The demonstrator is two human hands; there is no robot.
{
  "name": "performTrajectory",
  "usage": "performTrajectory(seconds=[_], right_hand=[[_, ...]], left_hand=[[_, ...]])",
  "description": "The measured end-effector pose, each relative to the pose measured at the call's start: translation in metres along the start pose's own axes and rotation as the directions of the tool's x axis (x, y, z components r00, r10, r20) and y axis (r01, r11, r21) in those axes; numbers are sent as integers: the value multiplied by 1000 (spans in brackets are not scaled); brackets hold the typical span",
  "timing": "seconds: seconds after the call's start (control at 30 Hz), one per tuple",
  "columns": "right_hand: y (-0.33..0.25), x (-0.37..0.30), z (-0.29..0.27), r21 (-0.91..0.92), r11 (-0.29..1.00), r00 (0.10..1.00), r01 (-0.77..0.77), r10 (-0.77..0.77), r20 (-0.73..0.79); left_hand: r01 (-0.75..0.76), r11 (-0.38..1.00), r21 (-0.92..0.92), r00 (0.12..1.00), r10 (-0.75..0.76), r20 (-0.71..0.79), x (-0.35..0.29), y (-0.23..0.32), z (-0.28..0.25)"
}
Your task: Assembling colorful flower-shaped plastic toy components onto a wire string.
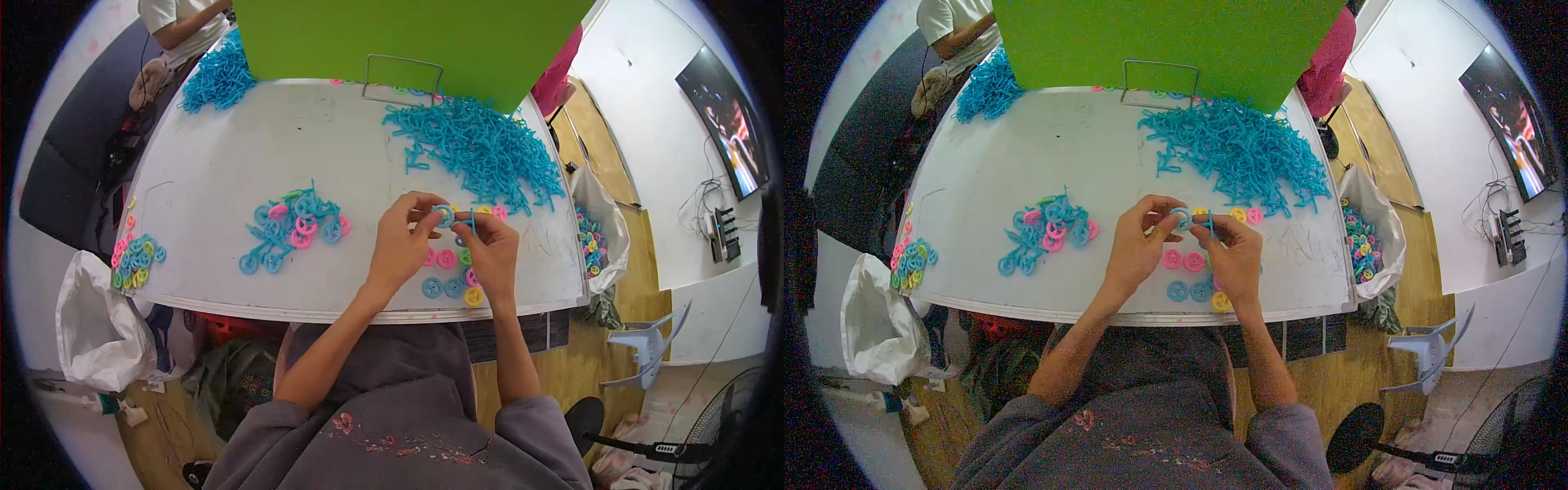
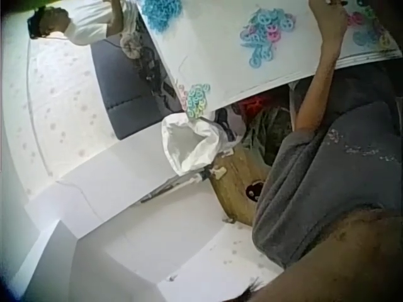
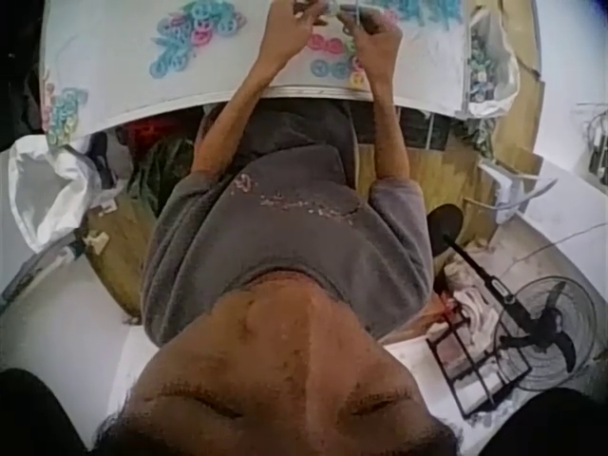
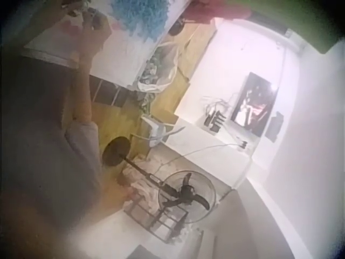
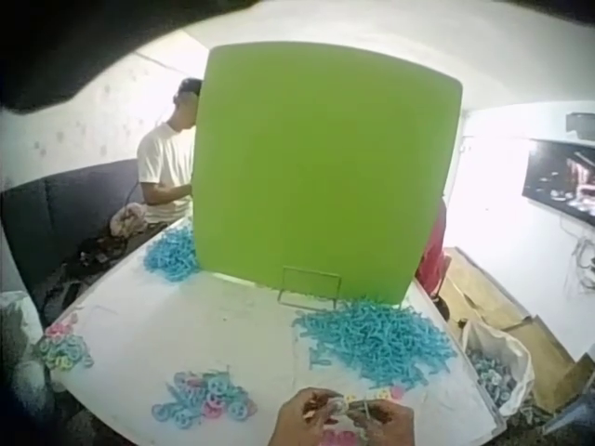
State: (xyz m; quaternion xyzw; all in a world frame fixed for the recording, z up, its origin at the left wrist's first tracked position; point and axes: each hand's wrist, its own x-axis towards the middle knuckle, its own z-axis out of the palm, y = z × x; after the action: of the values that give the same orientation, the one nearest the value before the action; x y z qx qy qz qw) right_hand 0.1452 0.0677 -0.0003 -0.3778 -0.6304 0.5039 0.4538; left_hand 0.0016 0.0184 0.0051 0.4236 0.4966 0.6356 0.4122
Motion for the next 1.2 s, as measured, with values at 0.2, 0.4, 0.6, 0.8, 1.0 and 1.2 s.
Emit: performTrajectory(seconds=[0.2, 0.4, 0.6, 0.8, 1.0, 1.2], right_hand=[[0, -1, -3, -57, 997, 998, -47, 50, 48], [-2, 1, -5, 141, 975, 984, -172, 162, 79], [1, -4, 6, 132, 983, 991, -130, 131, -1], [-5, -2, 2, 15, 988, 986, -157, 155, 64], [-5, -5, 6, 26, 996, 997, -80, 81, -9], [-6, -7, 9, 192, 957, 972, -216, 230, -53]], left_hand=[[68, 995, -72, 998, -69, -8, 3, 0, 0], [18, 1000, -26, 1000, -18, -15, 2, 3, 1], [36, 999, -13, 999, -37, -21, 1, -1, -1], [151, 975, -164, 988, -154, -3, 7, 10, -7], [-40, 987, 155, 997, 50, -63, 1, 10, 7], [38, 993, -110, 998, -43, -43, -2, 6, 5]])
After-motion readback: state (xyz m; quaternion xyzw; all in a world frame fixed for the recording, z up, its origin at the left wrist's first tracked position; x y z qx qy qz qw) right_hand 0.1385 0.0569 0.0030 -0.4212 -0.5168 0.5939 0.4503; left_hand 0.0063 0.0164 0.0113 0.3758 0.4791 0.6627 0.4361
